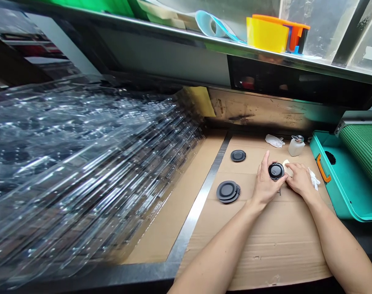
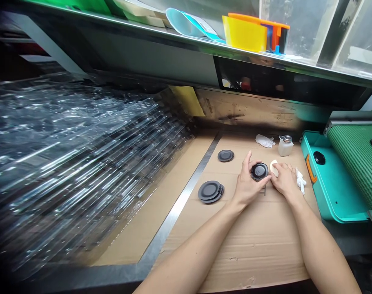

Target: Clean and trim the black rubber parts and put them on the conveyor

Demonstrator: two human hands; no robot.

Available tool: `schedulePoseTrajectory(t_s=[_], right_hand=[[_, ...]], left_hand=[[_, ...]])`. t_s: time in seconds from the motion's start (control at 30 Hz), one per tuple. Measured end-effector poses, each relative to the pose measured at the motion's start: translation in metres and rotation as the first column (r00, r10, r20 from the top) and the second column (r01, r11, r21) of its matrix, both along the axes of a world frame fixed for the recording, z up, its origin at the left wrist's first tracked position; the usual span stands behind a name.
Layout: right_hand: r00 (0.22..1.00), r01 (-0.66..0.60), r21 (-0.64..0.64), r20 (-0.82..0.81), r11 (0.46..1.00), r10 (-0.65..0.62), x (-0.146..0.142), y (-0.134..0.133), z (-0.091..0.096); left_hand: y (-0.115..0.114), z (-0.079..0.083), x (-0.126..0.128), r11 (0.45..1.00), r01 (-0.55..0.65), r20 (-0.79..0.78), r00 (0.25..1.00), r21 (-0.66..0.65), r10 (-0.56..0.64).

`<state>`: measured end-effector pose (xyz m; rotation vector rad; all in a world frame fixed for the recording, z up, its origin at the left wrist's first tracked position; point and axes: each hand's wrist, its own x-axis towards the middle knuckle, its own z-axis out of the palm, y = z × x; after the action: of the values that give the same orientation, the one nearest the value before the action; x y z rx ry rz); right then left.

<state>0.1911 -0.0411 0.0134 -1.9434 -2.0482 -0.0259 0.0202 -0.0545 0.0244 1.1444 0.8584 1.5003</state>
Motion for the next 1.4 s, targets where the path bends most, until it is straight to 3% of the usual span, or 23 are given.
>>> schedulePoseTrajectory(t_s=[0.23,0.37,0.53,0.63,0.8,0.87,0.97,1.2,1.33,1.4], right_hand=[[1.000,0.009,-0.014,0.004,1.000,-0.009,0.000,0.000,0.000],[1.000,0.008,0.008,-0.001,1.000,-0.008,-0.001,0.000,-0.001],[1.000,0.016,0.021,0.004,1.000,-0.017,-0.001,-0.001,-0.002],[1.000,0.019,0.016,0.010,1.000,-0.020,-0.001,0.000,-0.002],[0.999,0.028,0.003,0.020,1.000,-0.028,-0.001,0.000,-0.001],[0.999,0.029,0.005,0.020,1.000,-0.029,-0.001,0.000,-0.001],[0.999,0.031,0.013,0.022,0.999,-0.031,0.000,0.000,-0.002],[1.000,0.018,0.014,0.006,1.000,-0.018,0.002,0.003,-0.003],[1.000,0.023,-0.001,-0.003,1.000,-0.023,0.000,0.002,-0.002],[1.000,0.023,-0.013,-0.014,1.000,-0.024,-0.001,0.002,-0.001]], left_hand=[[0.004,-0.011,-0.001,0.991,0.047,-0.201,0.979,0.127,-0.021],[0.011,-0.022,-0.001,0.988,0.123,-0.421,0.904,0.096,-0.071],[0.016,-0.034,-0.005,0.990,-0.017,-0.584,0.806,0.141,0.096],[0.013,-0.030,-0.009,0.989,0.036,-0.740,0.667,0.143,0.083],[0.001,-0.015,-0.013,0.935,0.348,-0.958,0.286,0.064,-0.041],[-0.003,-0.012,-0.013,0.934,0.353,-0.977,0.212,0.049,-0.029],[-0.004,-0.011,-0.010,0.949,0.301,-0.977,0.210,0.096,0.032],[-0.010,-0.015,-0.006,0.967,0.206,-0.941,0.329,0.150,0.076],[-0.001,-0.004,-0.032,0.956,0.182,-0.879,0.460,0.229,0.123],[0.017,0.005,-0.058,0.945,0.163,-0.866,0.466,0.284,0.179]])
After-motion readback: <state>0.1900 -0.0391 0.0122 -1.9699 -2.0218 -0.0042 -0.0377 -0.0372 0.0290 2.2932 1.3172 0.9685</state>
